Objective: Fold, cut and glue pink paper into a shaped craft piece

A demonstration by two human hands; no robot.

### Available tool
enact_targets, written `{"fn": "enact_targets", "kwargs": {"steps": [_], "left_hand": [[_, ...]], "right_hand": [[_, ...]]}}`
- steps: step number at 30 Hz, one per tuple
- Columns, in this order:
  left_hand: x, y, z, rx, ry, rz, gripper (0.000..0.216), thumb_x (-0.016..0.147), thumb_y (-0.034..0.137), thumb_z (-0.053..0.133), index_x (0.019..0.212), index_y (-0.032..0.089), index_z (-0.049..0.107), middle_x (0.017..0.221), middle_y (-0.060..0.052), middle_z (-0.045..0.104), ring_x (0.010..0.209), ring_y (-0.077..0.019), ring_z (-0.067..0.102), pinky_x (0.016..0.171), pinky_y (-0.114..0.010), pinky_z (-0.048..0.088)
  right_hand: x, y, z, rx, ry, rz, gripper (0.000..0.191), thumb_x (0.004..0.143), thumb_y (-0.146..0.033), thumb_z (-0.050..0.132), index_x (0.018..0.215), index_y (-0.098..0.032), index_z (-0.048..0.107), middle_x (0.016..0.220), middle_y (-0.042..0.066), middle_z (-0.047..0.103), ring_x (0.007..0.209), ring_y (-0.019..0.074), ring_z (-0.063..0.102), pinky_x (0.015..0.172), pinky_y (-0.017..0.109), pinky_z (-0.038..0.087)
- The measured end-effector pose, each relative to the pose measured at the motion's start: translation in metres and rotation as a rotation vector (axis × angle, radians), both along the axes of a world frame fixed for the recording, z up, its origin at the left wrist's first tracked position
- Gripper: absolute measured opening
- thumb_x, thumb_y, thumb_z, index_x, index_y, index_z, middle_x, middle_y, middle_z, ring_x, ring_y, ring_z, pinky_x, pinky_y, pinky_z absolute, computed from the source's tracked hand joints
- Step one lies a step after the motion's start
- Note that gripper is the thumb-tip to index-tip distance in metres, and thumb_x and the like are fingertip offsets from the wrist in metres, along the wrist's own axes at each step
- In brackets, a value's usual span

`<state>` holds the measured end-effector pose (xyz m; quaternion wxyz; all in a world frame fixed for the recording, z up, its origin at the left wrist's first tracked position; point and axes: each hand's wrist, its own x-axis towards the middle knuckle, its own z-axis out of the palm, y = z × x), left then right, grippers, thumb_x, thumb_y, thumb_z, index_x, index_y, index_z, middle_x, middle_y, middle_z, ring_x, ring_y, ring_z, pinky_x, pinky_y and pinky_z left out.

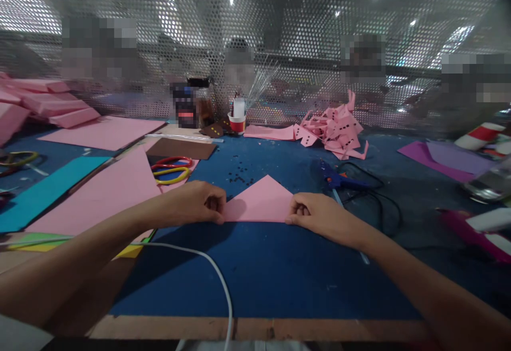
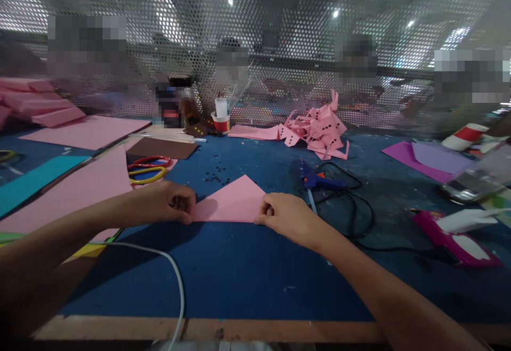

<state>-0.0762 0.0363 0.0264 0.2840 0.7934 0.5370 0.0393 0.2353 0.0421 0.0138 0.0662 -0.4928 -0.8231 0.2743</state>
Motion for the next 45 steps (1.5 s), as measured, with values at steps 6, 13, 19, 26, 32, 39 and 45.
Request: {"fn": "enact_targets", "kwargs": {"steps": [6, 13, 19, 26, 32, 39, 45], "left_hand": [[-0.002, 0.000, -0.005, 0.007, -0.005, -0.036, 0.012, 0.077, 0.037, 0.070, 0.078, 0.025, 0.072, 0.075, 0.003, 0.072, 0.070, -0.0164, 0.065, 0.059, -0.023, 0.040], [0.012, -0.010, -0.020, 0.107, -0.054, -0.022, 0.018, 0.082, 0.040, 0.067, 0.082, 0.023, 0.072, 0.080, 0.000, 0.070, 0.075, -0.0180, 0.063, 0.065, -0.026, 0.042], [0.022, -0.016, -0.034, 0.231, -0.057, 0.038, 0.023, 0.088, 0.044, 0.062, 0.081, 0.023, 0.068, 0.082, 0.000, 0.070, 0.076, -0.0185, 0.062, 0.067, -0.028, 0.041], [0.022, -0.014, -0.038, 0.258, 0.007, 0.047, 0.027, 0.089, 0.045, 0.058, 0.079, 0.021, 0.064, 0.074, -0.001, 0.067, 0.067, -0.0172, 0.060, 0.061, -0.027, 0.037], [0.021, -0.013, -0.039, 0.212, -0.033, 0.085, 0.028, 0.086, 0.049, 0.060, 0.087, 0.021, 0.065, 0.075, 0.000, 0.067, 0.068, -0.0166, 0.060, 0.060, -0.024, 0.038], [0.024, -0.012, -0.038, 0.255, -0.103, 0.061, 0.019, 0.084, 0.039, 0.064, 0.082, 0.022, 0.068, 0.079, 0.000, 0.068, 0.074, -0.0177, 0.060, 0.068, -0.026, 0.042], [0.031, -0.015, -0.033, 0.288, -0.115, -0.040, 0.016, 0.090, 0.028, 0.056, 0.083, 0.023, 0.070, 0.085, -0.001, 0.067, 0.081, -0.0172, 0.061, 0.075, -0.028, 0.044]], "right_hand": [[-0.001, 0.001, 0.000, 0.002, -0.004, -0.001, 0.015, 0.087, -0.034, 0.069, 0.084, -0.020, 0.069, 0.083, 0.002, 0.071, 0.073, 0.0156, 0.060, 0.062, 0.025, 0.038], [-0.001, 0.001, 0.000, 0.003, 0.005, -0.005, 0.015, 0.085, -0.033, 0.071, 0.083, -0.019, 0.069, 0.084, 0.001, 0.072, 0.073, 0.0152, 0.060, 0.061, 0.025, 0.036], [0.001, 0.003, -0.005, 0.020, 0.028, 0.017, 0.015, 0.085, -0.035, 0.070, 0.084, -0.020, 0.069, 0.085, 0.001, 0.072, 0.074, 0.0151, 0.060, 0.061, 0.025, 0.035], [0.003, 0.003, -0.002, 0.015, 0.006, 0.014, 0.014, 0.086, -0.034, 0.069, 0.083, -0.020, 0.067, 0.086, 0.000, 0.072, 0.074, 0.0148, 0.060, 0.060, 0.025, 0.034], [0.004, 0.002, 0.003, 0.022, -0.039, 0.030, 0.015, 0.087, -0.034, 0.067, 0.083, -0.019, 0.067, 0.088, 0.001, 0.072, 0.075, 0.0148, 0.062, 0.061, 0.024, 0.034], [0.008, 0.003, 0.005, 0.019, -0.062, 0.026, 0.014, 0.086, -0.033, 0.067, 0.084, -0.020, 0.067, 0.088, 0.001, 0.073, 0.076, 0.0153, 0.063, 0.061, 0.024, 0.034], [0.016, 0.006, 0.005, 0.000, -0.085, 0.032, 0.015, 0.086, -0.036, 0.067, 0.085, -0.020, 0.068, 0.086, 0.000, 0.073, 0.076, 0.0153, 0.064, 0.060, 0.024, 0.033]]}}
